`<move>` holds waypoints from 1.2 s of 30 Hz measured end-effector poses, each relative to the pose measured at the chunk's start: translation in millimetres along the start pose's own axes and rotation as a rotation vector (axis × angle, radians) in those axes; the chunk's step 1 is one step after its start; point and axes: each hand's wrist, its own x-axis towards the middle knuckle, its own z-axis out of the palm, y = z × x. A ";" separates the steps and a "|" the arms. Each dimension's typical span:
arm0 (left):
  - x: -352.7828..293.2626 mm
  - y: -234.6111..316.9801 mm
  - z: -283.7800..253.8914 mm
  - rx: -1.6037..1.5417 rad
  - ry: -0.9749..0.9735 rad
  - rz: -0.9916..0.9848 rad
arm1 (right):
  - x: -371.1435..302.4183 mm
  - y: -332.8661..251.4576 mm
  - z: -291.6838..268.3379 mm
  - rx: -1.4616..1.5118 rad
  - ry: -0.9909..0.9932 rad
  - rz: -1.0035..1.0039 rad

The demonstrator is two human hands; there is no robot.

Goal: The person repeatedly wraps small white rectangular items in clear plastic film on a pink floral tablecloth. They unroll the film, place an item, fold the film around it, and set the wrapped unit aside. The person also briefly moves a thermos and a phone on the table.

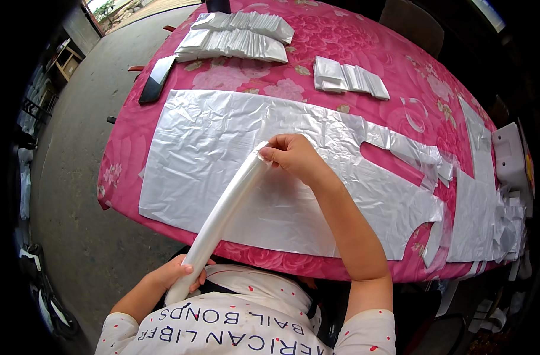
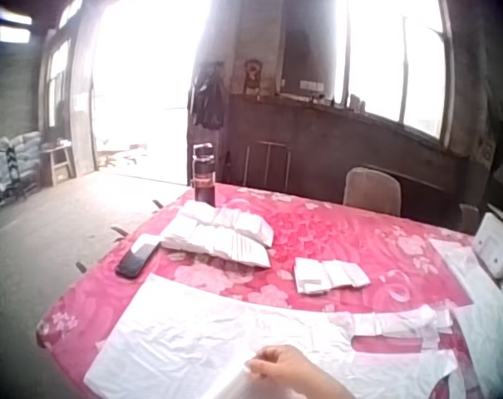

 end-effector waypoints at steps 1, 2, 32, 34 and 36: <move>0.4 0.3 0.3 -0.009 -0.001 0.001 | 0.1 2.0 -0.6 -0.002 0.039 -0.010; 0.0 3.0 0.6 0.006 0.004 0.002 | 0.2 5.4 -3.3 -0.003 0.078 -0.020; 97.5 114.6 57.8 1.837 0.060 1.442 | 20.5 48.4 -100.2 -0.147 0.428 -0.217; 96.6 107.4 48.6 1.905 -0.151 1.435 | 23.9 48.4 -100.9 -0.165 0.397 -0.217; 96.7 101.7 40.9 1.971 -0.264 1.312 | 24.2 41.7 -97.2 -0.220 0.377 -0.173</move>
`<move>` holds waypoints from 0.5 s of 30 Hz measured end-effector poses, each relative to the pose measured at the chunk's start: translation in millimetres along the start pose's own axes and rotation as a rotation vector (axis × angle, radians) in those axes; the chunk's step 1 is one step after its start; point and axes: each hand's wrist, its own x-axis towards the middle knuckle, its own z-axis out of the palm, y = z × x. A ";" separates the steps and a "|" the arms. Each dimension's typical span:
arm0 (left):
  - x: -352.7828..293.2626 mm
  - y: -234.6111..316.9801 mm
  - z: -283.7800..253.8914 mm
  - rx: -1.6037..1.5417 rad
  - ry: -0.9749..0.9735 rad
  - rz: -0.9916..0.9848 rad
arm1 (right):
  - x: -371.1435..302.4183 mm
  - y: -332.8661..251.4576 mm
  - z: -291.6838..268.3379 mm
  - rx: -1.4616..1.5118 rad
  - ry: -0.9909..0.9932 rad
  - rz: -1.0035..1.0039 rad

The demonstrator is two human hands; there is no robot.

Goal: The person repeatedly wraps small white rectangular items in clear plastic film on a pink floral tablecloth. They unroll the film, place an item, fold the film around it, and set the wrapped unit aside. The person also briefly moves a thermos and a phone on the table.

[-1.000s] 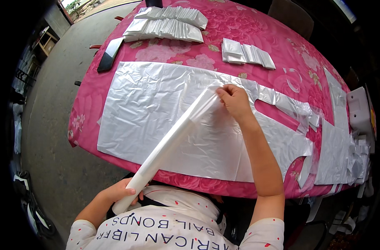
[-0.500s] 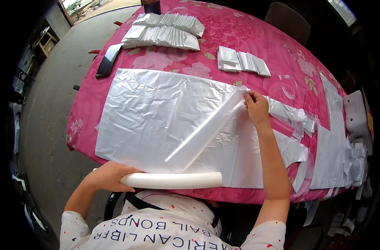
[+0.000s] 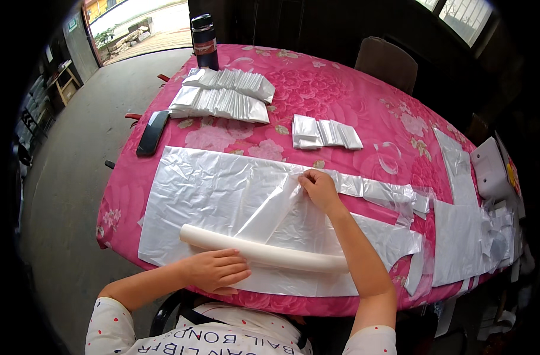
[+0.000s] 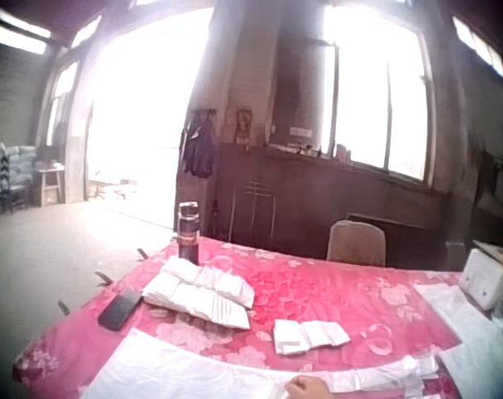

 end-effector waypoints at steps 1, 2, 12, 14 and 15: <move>-1.8 1.5 2.2 -0.025 -0.079 -0.013 | -0.5 -3.8 0.1 -0.030 -0.012 0.018; -3.1 3.8 2.7 -0.074 -0.194 -0.053 | 0.8 -8.6 -0.5 -0.018 -0.005 0.019; -5.0 21.5 21.4 -0.095 -0.185 -0.172 | -33.6 -29.4 8.9 -0.136 0.146 -0.074; -6.2 36.9 31.2 -0.078 -0.132 -0.258 | -72.7 -54.4 26.3 -0.315 0.010 -0.285; -4.7 42.8 34.9 -0.071 -0.106 -0.293 | -96.0 -65.8 35.0 -0.359 -0.103 -0.365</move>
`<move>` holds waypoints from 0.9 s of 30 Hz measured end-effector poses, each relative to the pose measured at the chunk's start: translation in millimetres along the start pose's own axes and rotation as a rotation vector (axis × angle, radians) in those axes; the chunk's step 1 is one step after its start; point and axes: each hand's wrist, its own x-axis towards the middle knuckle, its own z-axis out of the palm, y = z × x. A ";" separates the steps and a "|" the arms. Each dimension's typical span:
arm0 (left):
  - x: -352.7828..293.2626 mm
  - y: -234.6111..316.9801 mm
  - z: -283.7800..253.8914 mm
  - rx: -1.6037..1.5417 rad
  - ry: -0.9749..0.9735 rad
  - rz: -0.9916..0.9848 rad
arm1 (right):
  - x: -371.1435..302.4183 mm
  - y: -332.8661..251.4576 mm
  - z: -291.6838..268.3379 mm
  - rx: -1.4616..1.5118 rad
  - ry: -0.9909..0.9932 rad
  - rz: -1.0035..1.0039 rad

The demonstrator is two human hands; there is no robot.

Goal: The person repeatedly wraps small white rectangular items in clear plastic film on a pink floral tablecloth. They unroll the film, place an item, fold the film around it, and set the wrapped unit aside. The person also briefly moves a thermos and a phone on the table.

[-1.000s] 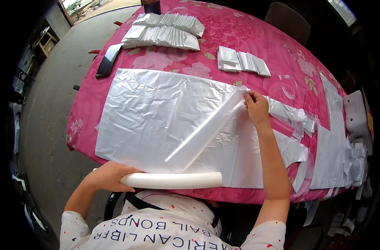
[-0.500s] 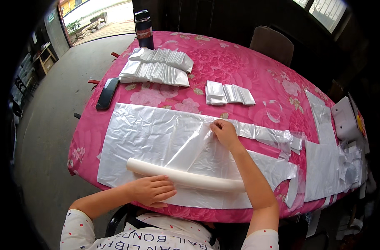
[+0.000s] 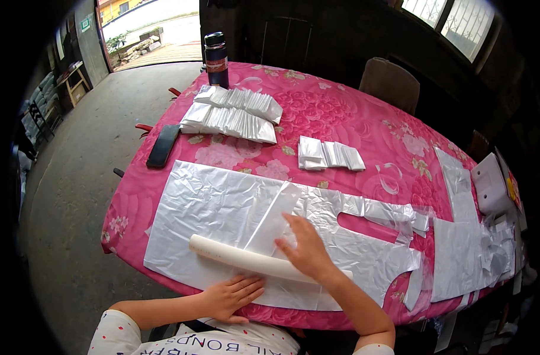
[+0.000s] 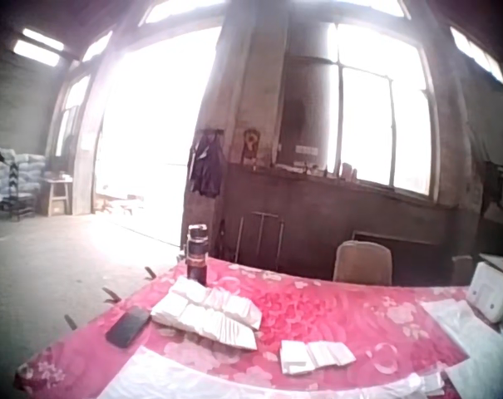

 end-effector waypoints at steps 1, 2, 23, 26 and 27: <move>2.9 3.7 3.7 0.028 -0.040 -0.017 | -18.6 -16.5 10.5 -0.036 -0.033 -0.070; 3.7 10.3 4.8 0.062 -0.085 -0.044 | -34.2 -26.5 20.1 -0.062 -0.068 -0.149; 6.7 20.9 4.0 0.122 -0.160 -0.055 | -77.1 -13.2 7.7 -0.346 -0.043 -0.100; 6.9 34.1 15.7 0.276 -0.121 -0.108 | -66.5 -12.8 21.2 -0.357 -0.061 -0.137; 8.4 36.2 13.8 0.293 -0.127 -0.118 | -56.0 -10.2 20.5 -0.374 -0.047 -0.141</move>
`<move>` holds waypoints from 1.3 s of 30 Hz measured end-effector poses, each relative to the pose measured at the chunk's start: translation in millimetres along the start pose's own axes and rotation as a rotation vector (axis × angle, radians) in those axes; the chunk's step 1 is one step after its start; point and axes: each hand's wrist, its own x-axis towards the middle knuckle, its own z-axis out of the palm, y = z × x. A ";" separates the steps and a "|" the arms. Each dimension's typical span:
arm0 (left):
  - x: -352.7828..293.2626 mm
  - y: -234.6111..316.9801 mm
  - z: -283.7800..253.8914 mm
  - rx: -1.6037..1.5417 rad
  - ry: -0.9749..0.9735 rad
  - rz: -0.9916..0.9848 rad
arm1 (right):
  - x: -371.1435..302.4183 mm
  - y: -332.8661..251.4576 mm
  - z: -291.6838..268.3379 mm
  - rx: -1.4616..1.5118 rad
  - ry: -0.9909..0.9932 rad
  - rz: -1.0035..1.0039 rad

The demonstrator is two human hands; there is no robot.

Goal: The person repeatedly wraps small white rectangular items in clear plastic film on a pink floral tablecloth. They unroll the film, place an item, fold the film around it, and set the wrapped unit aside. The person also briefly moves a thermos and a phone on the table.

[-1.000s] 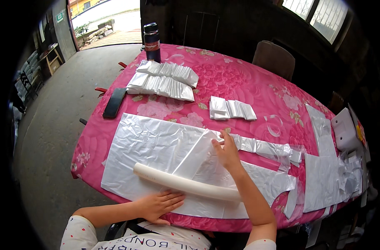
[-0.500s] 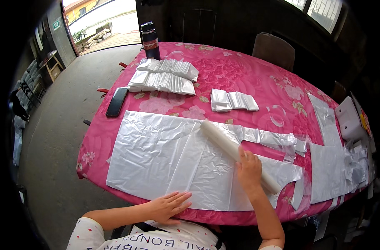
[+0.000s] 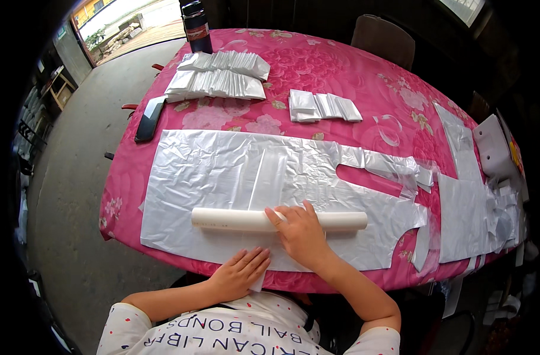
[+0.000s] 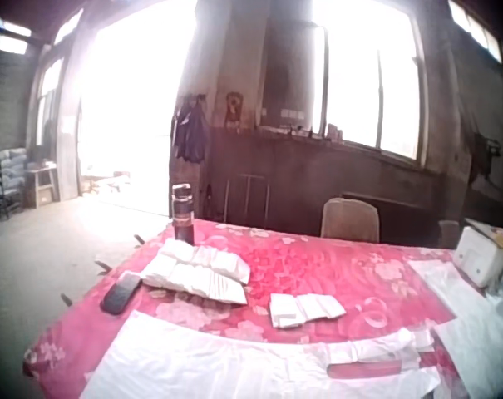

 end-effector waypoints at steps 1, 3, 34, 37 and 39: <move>0.1 0.7 -1.7 0.015 -0.007 -0.002 | 10.9 6.1 2.5 -0.018 0.038 0.010; 1.3 1.0 -3.4 0.043 -0.018 -0.003 | 36.3 25.3 8.7 -0.056 0.114 0.032; 16.6 -68.6 -29.2 -0.473 0.269 0.061 | -22.4 -11.2 23.8 0.157 0.150 -0.104; 19.1 -69.6 -27.0 -0.616 0.290 -0.031 | -15.0 -1.7 23.7 0.362 0.160 0.015; 21.1 -70.7 -25.4 -0.815 0.268 -0.160 | -5.3 -4.4 17.4 0.510 0.108 0.252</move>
